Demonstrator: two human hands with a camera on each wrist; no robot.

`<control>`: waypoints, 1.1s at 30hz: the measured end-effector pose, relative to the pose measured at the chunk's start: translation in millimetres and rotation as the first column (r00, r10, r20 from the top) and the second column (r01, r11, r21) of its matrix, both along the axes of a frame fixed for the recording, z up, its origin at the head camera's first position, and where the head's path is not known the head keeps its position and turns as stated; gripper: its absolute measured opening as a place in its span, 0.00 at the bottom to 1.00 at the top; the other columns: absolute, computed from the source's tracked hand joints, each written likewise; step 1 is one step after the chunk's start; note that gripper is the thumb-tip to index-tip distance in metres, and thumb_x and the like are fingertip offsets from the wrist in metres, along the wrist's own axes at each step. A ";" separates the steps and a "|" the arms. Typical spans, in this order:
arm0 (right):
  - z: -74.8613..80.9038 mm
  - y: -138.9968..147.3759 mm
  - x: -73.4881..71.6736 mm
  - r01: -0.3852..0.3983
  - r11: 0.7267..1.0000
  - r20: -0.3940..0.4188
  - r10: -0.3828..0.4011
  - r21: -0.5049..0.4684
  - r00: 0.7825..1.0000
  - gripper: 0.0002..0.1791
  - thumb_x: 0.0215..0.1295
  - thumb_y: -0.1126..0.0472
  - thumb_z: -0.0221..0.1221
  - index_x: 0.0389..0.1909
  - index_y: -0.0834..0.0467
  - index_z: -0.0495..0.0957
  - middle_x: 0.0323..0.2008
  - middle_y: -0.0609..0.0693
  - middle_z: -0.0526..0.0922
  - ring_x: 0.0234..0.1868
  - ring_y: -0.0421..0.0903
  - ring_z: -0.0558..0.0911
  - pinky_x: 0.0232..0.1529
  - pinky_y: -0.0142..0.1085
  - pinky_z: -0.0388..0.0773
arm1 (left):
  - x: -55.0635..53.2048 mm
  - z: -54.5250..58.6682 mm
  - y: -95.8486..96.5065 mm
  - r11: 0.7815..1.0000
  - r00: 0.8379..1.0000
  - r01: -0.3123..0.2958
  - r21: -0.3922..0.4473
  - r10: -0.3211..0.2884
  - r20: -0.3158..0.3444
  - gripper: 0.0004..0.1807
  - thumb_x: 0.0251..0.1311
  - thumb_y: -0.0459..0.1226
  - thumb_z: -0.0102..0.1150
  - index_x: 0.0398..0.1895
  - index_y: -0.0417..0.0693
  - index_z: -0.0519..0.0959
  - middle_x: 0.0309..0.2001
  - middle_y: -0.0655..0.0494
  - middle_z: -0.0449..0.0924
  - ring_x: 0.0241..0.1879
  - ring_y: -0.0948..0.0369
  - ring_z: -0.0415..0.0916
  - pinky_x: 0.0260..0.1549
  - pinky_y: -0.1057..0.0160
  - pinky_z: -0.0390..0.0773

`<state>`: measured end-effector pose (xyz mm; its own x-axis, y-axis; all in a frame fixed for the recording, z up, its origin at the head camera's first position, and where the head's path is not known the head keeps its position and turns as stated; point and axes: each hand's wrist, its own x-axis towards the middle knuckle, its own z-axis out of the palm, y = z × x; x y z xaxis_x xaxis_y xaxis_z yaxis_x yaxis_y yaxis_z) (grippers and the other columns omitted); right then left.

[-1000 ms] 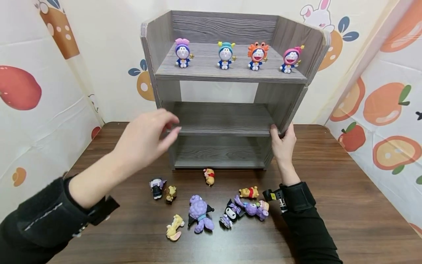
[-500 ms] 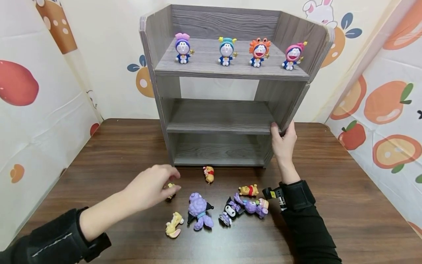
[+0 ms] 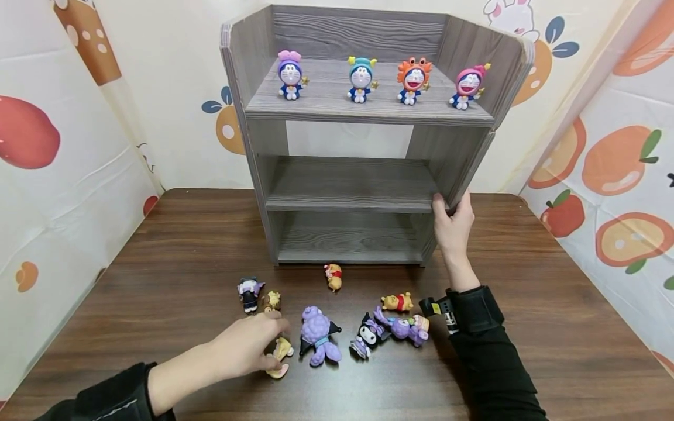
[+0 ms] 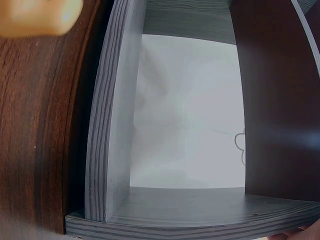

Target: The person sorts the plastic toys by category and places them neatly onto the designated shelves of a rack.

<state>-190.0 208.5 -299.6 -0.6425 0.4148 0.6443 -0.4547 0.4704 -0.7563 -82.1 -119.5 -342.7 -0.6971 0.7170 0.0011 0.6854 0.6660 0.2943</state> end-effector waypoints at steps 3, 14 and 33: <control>0.4 -0.8 0.7 0.004 1.000 0.000 -0.004 0.001 1.000 0.18 0.56 0.70 0.50 0.48 0.73 0.68 0.38 0.67 0.75 0.35 0.37 0.71 0.36 0.26 0.64 | 2.3 -6.1 0.1 1.000 1.000 0.001 -0.010 -0.001 0.014 0.19 0.31 0.40 0.70 0.31 0.47 0.77 0.30 0.60 0.71 0.27 0.66 0.69 0.22 0.62 0.71; -23.7 18.5 -23.5 0.013 1.000 -0.002 -0.012 0.012 1.000 0.18 0.57 0.64 0.52 0.48 0.65 0.70 0.38 0.57 0.77 0.36 0.38 0.72 0.37 0.28 0.66 | 3.4 -19.0 0.9 1.000 1.000 0.025 -0.004 -0.025 0.006 0.16 0.30 0.34 0.70 0.26 0.48 0.74 0.25 0.62 0.63 0.20 0.68 0.60 0.15 0.69 0.63; -24.4 18.4 -24.0 0.001 1.000 -0.009 -0.001 0.005 1.000 0.17 0.57 0.64 0.52 0.49 0.64 0.70 0.39 0.57 0.77 0.38 0.39 0.73 0.38 0.28 0.66 | -31.7 -6.7 -6.2 0.962 0.905 -0.159 0.220 0.053 0.423 0.22 0.40 0.42 0.68 0.35 0.34 0.77 0.18 0.62 0.72 0.18 0.71 0.67 0.18 0.71 0.69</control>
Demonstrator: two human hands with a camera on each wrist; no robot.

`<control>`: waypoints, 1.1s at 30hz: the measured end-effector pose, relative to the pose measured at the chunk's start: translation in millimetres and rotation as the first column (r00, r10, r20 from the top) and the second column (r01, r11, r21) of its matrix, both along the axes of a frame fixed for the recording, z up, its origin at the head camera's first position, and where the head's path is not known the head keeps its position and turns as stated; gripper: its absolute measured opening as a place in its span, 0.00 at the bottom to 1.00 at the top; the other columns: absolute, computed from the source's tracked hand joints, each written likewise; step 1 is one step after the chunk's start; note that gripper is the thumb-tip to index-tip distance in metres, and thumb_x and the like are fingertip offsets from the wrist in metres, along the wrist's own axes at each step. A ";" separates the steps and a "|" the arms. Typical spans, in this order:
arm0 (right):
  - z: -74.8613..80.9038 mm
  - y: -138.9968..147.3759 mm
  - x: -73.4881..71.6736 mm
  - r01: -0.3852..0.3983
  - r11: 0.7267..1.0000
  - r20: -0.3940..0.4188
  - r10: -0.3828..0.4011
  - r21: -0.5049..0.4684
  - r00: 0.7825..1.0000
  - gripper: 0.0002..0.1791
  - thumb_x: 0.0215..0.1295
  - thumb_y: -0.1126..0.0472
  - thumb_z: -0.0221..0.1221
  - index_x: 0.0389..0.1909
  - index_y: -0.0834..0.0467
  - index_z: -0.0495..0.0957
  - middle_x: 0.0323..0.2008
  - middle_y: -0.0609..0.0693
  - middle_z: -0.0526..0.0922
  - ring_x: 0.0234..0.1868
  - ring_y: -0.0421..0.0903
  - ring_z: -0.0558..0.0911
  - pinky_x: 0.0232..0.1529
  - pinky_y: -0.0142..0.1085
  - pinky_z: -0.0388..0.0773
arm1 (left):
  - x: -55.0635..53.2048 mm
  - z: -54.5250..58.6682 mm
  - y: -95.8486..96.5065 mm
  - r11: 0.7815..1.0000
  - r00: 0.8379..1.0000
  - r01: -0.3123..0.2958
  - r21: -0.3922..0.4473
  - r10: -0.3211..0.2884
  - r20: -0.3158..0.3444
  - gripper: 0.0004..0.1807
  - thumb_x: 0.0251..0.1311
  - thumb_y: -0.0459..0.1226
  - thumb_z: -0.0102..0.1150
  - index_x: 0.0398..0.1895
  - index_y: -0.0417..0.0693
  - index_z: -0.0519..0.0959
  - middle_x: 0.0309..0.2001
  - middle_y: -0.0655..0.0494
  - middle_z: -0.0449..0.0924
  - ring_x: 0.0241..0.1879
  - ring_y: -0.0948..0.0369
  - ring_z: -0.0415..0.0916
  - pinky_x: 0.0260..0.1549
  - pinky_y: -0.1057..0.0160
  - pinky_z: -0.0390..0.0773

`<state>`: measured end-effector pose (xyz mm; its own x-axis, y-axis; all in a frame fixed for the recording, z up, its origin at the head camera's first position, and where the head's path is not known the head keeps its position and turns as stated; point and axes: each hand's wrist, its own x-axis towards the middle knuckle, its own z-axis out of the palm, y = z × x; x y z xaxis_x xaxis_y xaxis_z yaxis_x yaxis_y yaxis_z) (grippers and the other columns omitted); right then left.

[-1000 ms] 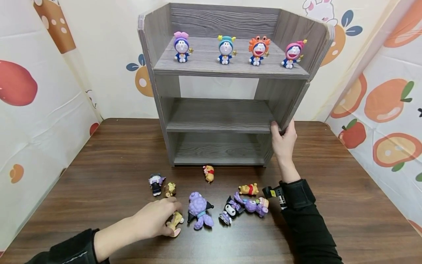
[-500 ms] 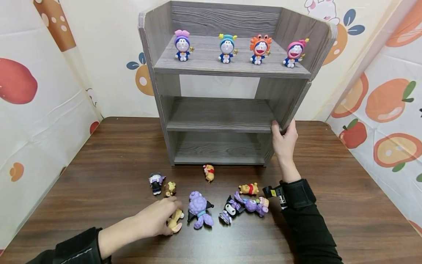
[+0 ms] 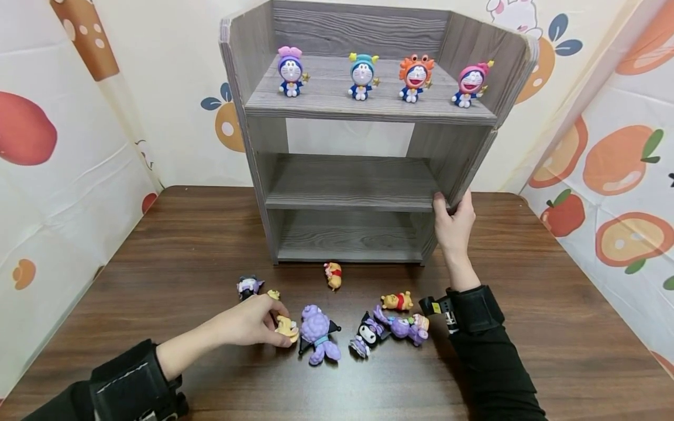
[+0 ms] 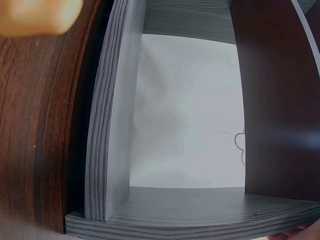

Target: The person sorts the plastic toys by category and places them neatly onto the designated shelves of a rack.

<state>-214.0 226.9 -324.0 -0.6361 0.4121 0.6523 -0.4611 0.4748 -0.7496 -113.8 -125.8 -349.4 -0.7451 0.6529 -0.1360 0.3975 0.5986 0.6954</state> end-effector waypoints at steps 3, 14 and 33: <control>0.6 -0.4 0.1 -0.004 1.000 -0.004 0.004 -0.002 1.000 0.17 0.57 0.64 0.52 0.49 0.63 0.70 0.39 0.57 0.77 0.38 0.39 0.73 0.38 0.28 0.66 | -0.6 2.0 -0.4 1.000 1.000 -0.002 -0.001 0.002 0.029 0.24 0.43 0.43 0.67 0.37 0.32 0.77 0.18 0.62 0.73 0.18 0.71 0.68 0.18 0.70 0.69; 0.7 -0.6 0.9 0.002 1.000 -0.003 -0.002 0.001 1.000 0.18 0.58 0.63 0.52 0.49 0.63 0.70 0.39 0.57 0.77 0.38 0.39 0.73 0.37 0.28 0.66 | 1.9 1.5 -2.2 0.997 0.988 0.039 -0.063 -0.048 -0.147 0.14 0.56 0.45 0.55 0.22 0.45 0.81 0.13 0.68 0.65 0.13 0.73 0.55 0.14 0.71 0.60; 0.0 0.2 0.0 -0.001 1.000 -0.011 0.001 -0.001 1.000 0.17 0.58 0.63 0.51 0.48 0.64 0.70 0.38 0.57 0.77 0.36 0.39 0.73 0.36 0.28 0.66 | 4.7 11.9 -7.9 0.996 0.956 0.021 -0.089 -0.046 -0.288 0.09 0.55 0.37 0.56 0.19 0.47 0.77 0.15 0.67 0.67 0.15 0.74 0.58 0.14 0.71 0.63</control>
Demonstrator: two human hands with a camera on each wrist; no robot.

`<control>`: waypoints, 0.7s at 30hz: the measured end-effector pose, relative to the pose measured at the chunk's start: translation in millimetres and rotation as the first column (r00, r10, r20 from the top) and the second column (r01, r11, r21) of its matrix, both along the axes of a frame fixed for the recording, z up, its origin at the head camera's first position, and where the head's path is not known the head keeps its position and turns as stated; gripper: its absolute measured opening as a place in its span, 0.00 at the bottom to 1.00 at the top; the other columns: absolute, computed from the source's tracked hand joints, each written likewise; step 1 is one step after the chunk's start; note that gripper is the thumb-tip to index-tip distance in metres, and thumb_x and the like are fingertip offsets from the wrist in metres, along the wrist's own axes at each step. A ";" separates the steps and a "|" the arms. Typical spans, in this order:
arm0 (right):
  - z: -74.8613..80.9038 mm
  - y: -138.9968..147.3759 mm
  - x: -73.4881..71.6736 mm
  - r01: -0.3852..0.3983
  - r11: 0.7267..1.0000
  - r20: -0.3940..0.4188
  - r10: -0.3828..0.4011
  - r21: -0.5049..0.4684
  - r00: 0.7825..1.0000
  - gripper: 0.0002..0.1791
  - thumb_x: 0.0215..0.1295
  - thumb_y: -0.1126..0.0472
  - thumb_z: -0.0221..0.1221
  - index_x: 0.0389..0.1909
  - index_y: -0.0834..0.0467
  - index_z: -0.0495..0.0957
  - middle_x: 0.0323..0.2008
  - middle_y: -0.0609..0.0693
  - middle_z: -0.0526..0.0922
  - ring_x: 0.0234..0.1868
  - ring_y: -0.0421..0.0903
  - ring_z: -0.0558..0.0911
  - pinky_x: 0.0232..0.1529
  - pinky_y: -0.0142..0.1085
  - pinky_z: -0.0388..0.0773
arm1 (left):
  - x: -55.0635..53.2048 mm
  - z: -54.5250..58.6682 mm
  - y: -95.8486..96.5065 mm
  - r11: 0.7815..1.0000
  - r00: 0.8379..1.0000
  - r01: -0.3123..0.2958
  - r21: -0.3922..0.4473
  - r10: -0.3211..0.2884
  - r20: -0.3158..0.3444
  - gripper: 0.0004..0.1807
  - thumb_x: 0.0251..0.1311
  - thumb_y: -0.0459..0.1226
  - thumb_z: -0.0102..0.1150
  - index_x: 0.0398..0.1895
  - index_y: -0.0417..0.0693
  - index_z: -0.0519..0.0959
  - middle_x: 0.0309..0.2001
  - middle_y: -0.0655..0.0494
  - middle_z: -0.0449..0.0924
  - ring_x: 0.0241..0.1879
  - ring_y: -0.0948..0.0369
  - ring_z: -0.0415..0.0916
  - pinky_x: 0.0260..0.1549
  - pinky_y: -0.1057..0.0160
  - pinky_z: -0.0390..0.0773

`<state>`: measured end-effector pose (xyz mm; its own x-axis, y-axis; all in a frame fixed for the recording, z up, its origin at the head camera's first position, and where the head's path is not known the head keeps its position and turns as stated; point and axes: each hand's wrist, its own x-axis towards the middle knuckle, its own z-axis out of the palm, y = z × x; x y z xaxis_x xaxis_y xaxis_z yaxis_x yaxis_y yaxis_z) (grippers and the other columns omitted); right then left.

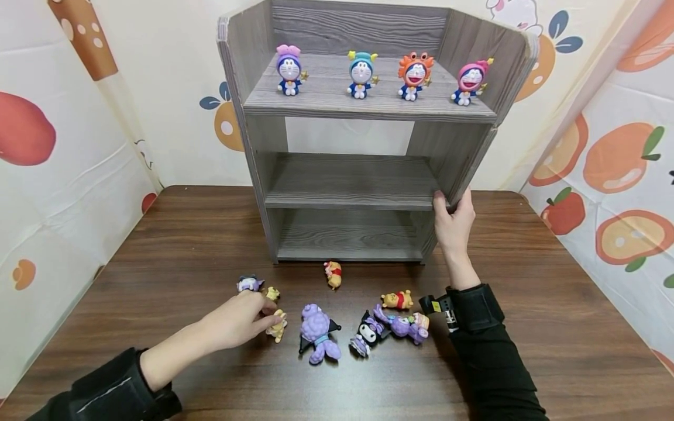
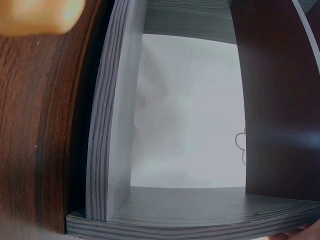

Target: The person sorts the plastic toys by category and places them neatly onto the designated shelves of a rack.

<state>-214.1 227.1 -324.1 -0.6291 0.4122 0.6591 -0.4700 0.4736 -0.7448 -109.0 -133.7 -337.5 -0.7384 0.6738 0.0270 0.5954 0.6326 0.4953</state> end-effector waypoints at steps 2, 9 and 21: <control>-0.2 0.0 -0.4 0.003 1.000 -0.001 -0.003 0.000 1.000 0.17 0.58 0.64 0.52 0.48 0.64 0.70 0.38 0.57 0.77 0.37 0.38 0.73 0.37 0.28 0.66 | -0.4 2.6 -0.5 1.000 0.999 0.019 -0.011 -0.019 -0.043 0.06 0.51 0.38 0.60 0.25 0.43 0.78 0.20 0.64 0.71 0.19 0.71 0.63 0.18 0.69 0.67; 2.0 -1.2 1.9 -0.014 1.000 0.002 0.014 -0.008 1.000 0.18 0.57 0.64 0.51 0.50 0.64 0.70 0.40 0.58 0.77 0.37 0.38 0.73 0.36 0.28 0.67 | -2.7 5.5 -0.9 0.982 0.960 0.166 -0.087 -0.181 -0.215 0.23 0.40 0.35 0.68 0.42 0.36 0.76 0.42 0.52 0.73 0.41 0.59 0.72 0.41 0.62 0.72; 24.1 -19.5 24.4 -0.026 1.000 -0.001 0.026 -0.002 1.000 0.18 0.57 0.69 0.49 0.48 0.71 0.67 0.39 0.66 0.76 0.36 0.38 0.72 0.35 0.26 0.66 | -0.8 -7.6 2.9 0.954 0.893 0.212 -0.211 -0.277 -0.356 0.25 0.27 0.33 0.74 0.36 0.43 0.76 0.35 0.57 0.69 0.35 0.62 0.70 0.37 0.63 0.73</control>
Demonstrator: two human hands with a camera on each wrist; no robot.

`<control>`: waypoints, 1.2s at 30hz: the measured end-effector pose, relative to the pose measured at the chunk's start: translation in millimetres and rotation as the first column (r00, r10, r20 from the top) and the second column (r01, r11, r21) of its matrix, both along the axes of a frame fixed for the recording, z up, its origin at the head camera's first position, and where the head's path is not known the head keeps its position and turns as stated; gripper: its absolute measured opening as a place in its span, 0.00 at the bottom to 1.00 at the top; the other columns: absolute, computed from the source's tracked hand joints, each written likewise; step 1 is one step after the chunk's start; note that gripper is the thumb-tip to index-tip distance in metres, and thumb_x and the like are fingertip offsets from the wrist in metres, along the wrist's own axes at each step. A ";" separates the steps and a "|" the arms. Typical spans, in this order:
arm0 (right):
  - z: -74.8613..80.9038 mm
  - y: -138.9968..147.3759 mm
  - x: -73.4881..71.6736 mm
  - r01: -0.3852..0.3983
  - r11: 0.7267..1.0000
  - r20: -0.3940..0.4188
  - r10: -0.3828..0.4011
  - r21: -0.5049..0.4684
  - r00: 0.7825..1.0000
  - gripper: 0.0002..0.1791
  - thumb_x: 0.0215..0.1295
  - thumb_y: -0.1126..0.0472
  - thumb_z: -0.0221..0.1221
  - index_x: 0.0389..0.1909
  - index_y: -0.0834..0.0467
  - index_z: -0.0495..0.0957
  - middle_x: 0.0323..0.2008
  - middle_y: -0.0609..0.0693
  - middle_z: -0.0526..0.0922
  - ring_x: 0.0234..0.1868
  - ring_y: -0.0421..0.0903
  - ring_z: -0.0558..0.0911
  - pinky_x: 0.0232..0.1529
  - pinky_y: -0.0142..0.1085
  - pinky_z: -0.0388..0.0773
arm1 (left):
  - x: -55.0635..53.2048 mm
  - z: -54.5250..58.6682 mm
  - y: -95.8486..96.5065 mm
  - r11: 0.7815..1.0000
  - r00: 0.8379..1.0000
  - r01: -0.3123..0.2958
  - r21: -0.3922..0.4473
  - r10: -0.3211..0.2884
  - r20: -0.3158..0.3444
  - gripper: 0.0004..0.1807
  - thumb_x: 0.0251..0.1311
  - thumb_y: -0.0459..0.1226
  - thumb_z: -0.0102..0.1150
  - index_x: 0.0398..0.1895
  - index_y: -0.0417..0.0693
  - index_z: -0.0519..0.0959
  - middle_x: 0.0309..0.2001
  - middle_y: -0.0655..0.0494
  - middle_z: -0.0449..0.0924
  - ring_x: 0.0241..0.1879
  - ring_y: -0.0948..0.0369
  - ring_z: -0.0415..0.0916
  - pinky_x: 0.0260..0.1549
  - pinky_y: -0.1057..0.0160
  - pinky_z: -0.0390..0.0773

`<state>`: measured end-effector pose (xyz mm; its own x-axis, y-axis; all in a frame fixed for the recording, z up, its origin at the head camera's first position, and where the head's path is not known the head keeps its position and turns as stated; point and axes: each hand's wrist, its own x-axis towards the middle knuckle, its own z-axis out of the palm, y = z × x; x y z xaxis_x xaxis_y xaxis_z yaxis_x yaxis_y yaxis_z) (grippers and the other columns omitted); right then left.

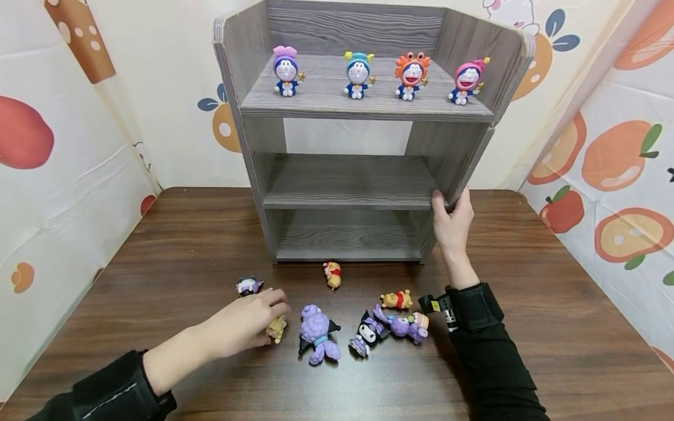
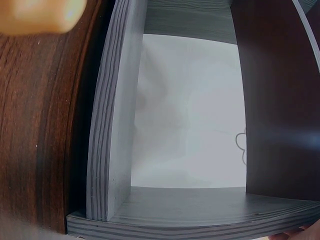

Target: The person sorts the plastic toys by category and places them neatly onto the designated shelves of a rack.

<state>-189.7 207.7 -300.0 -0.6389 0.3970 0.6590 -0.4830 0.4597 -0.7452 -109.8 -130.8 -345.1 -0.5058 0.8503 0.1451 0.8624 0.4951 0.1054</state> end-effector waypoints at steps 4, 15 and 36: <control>0.5 0.3 -0.1 0.004 1.000 0.003 -0.004 0.001 1.000 0.18 0.57 0.69 0.49 0.48 0.71 0.67 0.39 0.66 0.76 0.36 0.38 0.72 0.36 0.26 0.65 | 1.7 -5.0 2.6 1.000 0.999 -0.013 0.006 0.013 -0.040 0.22 0.26 0.30 0.73 0.30 0.44 0.74 0.30 0.60 0.65 0.30 0.64 0.67 0.31 0.66 0.72; -13.4 10.9 -13.9 0.020 1.000 0.000 -0.020 0.008 1.000 0.18 0.57 0.66 0.51 0.49 0.67 0.69 0.39 0.61 0.77 0.37 0.39 0.73 0.36 0.27 0.66 | 4.0 -8.3 6.8 0.989 0.990 -0.106 0.099 0.115 -0.085 0.17 0.29 0.26 0.65 0.27 0.43 0.72 0.28 0.58 0.65 0.27 0.64 0.66 0.26 0.67 0.71; -23.3 18.3 -22.8 0.036 0.999 0.014 -0.036 -0.005 0.999 0.17 0.57 0.63 0.52 0.48 0.64 0.70 0.38 0.57 0.77 0.37 0.38 0.73 0.37 0.28 0.66 | -9.6 74.1 42.8 0.932 0.944 -0.225 0.283 0.280 -0.172 0.16 0.42 0.31 0.61 0.36 0.30 0.75 0.32 0.50 0.68 0.30 0.60 0.67 0.30 0.64 0.71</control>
<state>-212.5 226.0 -323.3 -0.6334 0.4230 0.6480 -0.4556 0.4730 -0.7541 -119.4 -88.0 -271.0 -0.6341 0.6181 0.4647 0.7285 0.6790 0.0910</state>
